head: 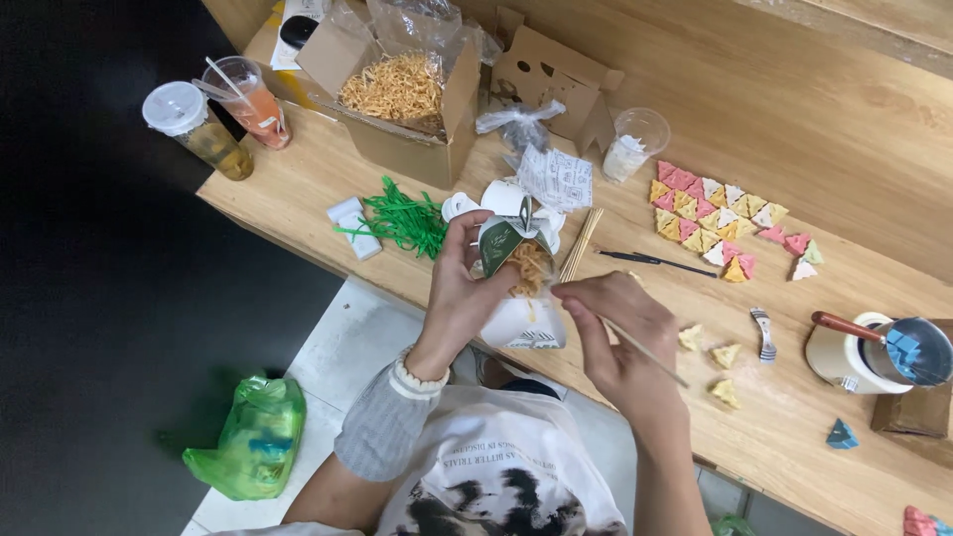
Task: The recorder is assembling small gift packages by placing shredded paper into small containers and decorating them with ribbons.
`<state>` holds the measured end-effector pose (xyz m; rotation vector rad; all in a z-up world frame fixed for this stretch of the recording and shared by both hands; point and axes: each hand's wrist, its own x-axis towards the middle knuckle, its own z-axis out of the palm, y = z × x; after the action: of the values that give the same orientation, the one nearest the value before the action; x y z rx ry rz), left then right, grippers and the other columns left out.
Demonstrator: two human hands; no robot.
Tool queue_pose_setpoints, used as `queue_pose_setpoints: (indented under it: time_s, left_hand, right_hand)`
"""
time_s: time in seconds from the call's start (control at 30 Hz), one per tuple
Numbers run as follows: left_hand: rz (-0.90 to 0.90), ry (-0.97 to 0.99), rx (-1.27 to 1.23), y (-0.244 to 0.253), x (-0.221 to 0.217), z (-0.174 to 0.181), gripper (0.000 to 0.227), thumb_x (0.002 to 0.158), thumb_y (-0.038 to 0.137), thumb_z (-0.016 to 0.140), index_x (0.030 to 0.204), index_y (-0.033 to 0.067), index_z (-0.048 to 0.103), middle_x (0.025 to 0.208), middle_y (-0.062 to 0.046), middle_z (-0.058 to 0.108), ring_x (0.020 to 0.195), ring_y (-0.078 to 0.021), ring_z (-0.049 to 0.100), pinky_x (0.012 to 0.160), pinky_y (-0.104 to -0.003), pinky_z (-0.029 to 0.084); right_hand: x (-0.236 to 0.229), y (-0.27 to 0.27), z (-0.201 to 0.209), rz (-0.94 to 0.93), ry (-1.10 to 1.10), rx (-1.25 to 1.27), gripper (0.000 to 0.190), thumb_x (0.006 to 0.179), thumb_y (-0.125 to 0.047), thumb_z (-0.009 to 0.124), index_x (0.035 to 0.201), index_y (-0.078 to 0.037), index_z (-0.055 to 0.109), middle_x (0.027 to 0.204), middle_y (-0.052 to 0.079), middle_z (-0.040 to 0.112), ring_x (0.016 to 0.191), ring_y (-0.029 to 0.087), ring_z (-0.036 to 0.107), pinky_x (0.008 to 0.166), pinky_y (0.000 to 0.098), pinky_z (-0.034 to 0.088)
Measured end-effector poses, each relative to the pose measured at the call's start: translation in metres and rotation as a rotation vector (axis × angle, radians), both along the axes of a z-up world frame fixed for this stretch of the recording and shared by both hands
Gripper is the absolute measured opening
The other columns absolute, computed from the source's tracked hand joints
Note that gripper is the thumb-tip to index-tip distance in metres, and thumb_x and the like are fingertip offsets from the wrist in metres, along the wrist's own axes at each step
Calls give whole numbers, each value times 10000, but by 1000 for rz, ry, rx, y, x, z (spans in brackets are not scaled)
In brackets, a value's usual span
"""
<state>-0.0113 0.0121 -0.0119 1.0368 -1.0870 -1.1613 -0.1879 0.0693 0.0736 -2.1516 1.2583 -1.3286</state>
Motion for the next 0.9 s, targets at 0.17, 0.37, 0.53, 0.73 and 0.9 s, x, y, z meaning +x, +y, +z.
queue_pose_setpoints:
  time_s: [0.17, 0.37, 0.53, 0.73, 0.9]
  left_hand:
    - [-6, -47, -4, 5, 5, 7, 589, 781, -61, 722, 1316, 17, 486, 1192, -79, 586, 1051, -132, 598, 807, -289, 600]
    - [32, -63, -28, -1, 16, 1, 561, 788, -80, 702, 1307, 2, 504, 1192, -93, 612, 1080, -146, 610, 859, -286, 577]
    - [11, -21, -3, 1, 16, 3, 575, 792, -100, 682, 1323, 3, 489, 1208, -100, 597, 1085, -156, 603, 861, -275, 579]
    - [25, 127, -47, -2, 30, -13, 625, 818, -154, 628, 1384, 14, 424, 1316, -106, 533, 1191, -163, 563, 933, -279, 557]
    - [-61, 159, -117, 5, 19, 6, 641, 829, -162, 622, 1408, 14, 412, 1318, -105, 534, 1217, -168, 556, 996, -287, 534]
  right_hand:
    - [8, -11, -10, -59, 185, -100, 135, 882, 46, 707, 997, -9, 751, 930, 132, 735, 827, 293, 661, 773, 382, 519]
    - [12, 0, -10, -86, 46, -104, 128, 937, 52, 685, 1034, -22, 724, 987, 116, 731, 855, 259, 670, 779, 350, 523]
    - [11, -4, -7, -51, 71, -79, 113, 935, 23, 683, 1028, -16, 736, 985, 125, 744, 864, 265, 668, 791, 361, 514]
    - [0, 9, -15, -10, -162, 33, 86, 983, -8, 629, 1011, -26, 708, 923, 96, 727, 818, 218, 656, 787, 327, 498]
    - [18, -5, -22, 3, -7, 34, 86, 959, -32, 655, 990, -8, 732, 920, 112, 729, 835, 216, 650, 782, 325, 502]
